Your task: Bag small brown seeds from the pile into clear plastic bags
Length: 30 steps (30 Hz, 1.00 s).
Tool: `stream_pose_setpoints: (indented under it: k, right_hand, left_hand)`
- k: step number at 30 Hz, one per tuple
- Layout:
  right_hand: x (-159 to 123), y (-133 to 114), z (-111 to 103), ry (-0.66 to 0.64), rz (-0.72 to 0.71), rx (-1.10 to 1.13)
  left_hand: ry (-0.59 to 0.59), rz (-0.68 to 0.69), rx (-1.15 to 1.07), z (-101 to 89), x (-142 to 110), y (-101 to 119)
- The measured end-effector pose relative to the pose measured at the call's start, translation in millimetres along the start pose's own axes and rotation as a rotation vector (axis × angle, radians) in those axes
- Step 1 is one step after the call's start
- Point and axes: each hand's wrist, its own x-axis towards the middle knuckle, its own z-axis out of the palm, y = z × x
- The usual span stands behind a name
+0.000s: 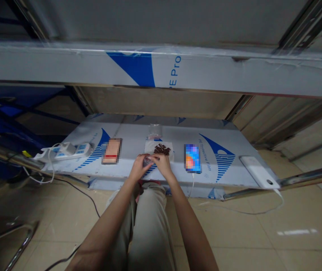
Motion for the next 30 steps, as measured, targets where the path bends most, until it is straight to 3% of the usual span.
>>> stream_pose_setpoints:
  k: [3,6,9,13,17,21,25,30]
  right_hand:
    - [-6,5,-11,0.098,0.031,-0.090]
    - [-16,12,-24,0.178,0.107,-0.391]
    - [-22,16,-30,0.061,0.100,-0.618]
    - [-22,21,-29,-0.033,0.041,-0.724]
    - [-19,24,-29,0.008,0.041,-0.669]
    - [-10,13,-19,0.119,0.086,-0.406]
    - [0,-5,-2,0.070,0.059,-0.199]
    - [0,4,-6,0.202,0.057,-0.233]
  left_hand:
    - [0.010,-0.012,0.000,-0.8,0,-1]
    - [0.020,-0.017,0.017,-1.7,1,-1]
    - [0.034,-0.013,0.035,-1.9,0,0]
    - [0.028,-0.016,0.052,-1.4,0,1]
    - [0.022,-0.020,0.058,-1.8,1,-1]
    - [0.007,-0.007,0.048,0.3,1,-1]
    - [0.018,0.004,0.016,5.6,2,0]
    - [0.035,-0.019,-0.003,5.9,1,-3]
